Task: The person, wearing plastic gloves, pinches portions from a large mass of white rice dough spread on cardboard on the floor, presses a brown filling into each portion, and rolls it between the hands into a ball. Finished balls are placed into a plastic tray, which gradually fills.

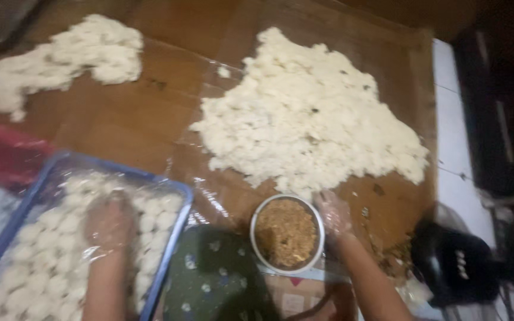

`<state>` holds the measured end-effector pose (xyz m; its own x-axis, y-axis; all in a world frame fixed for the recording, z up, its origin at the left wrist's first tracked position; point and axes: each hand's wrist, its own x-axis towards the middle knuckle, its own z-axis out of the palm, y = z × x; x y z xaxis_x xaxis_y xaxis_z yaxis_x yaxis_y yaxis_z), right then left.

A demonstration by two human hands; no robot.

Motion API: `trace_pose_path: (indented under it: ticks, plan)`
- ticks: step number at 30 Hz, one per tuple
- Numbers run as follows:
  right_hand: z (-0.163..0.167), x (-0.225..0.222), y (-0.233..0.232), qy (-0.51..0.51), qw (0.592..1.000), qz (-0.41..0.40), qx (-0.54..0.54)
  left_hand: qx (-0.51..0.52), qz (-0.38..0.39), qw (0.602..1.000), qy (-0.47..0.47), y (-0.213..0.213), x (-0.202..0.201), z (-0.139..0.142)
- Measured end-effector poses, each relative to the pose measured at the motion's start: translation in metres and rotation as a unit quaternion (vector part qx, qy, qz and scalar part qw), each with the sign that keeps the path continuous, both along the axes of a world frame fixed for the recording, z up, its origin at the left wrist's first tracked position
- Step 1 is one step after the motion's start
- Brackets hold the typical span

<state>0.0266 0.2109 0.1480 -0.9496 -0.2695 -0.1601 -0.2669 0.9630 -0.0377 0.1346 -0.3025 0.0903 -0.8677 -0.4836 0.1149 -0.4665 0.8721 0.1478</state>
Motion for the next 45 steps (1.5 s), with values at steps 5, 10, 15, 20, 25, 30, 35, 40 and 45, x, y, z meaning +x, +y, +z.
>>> trace_pose_path:
  ticks: [5,10,15,20,25,30,35,40,45]
  plan:
    - [-0.015,-0.005,0.002,-0.071,0.995,-0.063,0.041,0.020,0.086,0.971,-0.222,0.024,-0.021,0.100]
    - [-0.068,-0.022,0.020,-0.024,0.990,-0.135,-0.016,0.266,0.125,0.955,-0.035,0.115,-0.012,0.207]
    - [-0.096,-0.036,0.043,0.114,0.922,-0.287,-0.235,0.333,-0.218,0.877,0.270,0.216,-0.034,0.235]
    - [-0.084,-0.047,0.037,0.136,0.941,-0.231,-0.207,0.477,-0.182,0.849,0.135,0.288,-0.075,0.169]
    - [-0.058,-0.069,0.019,0.028,0.983,-0.150,0.099,0.516,-0.170,0.832,0.112,0.296,-0.106,0.048]
    - [-0.053,-0.084,0.018,-0.064,0.974,-0.214,0.045,0.642,-0.194,0.723,0.165,0.309,-0.121,-0.011]
    - [-0.067,-0.075,0.030,-0.104,0.964,-0.243,0.020,0.553,-0.144,0.816,0.090,0.289,-0.103,0.019]
    - [-0.022,-0.046,0.040,-0.169,0.960,-0.221,-0.012,0.657,-0.122,0.739,0.087,0.292,-0.115,0.027]
    - [0.021,-0.006,-0.010,-0.046,0.978,-0.147,-0.140,0.851,-0.057,0.521,0.034,0.296,-0.118,0.010]
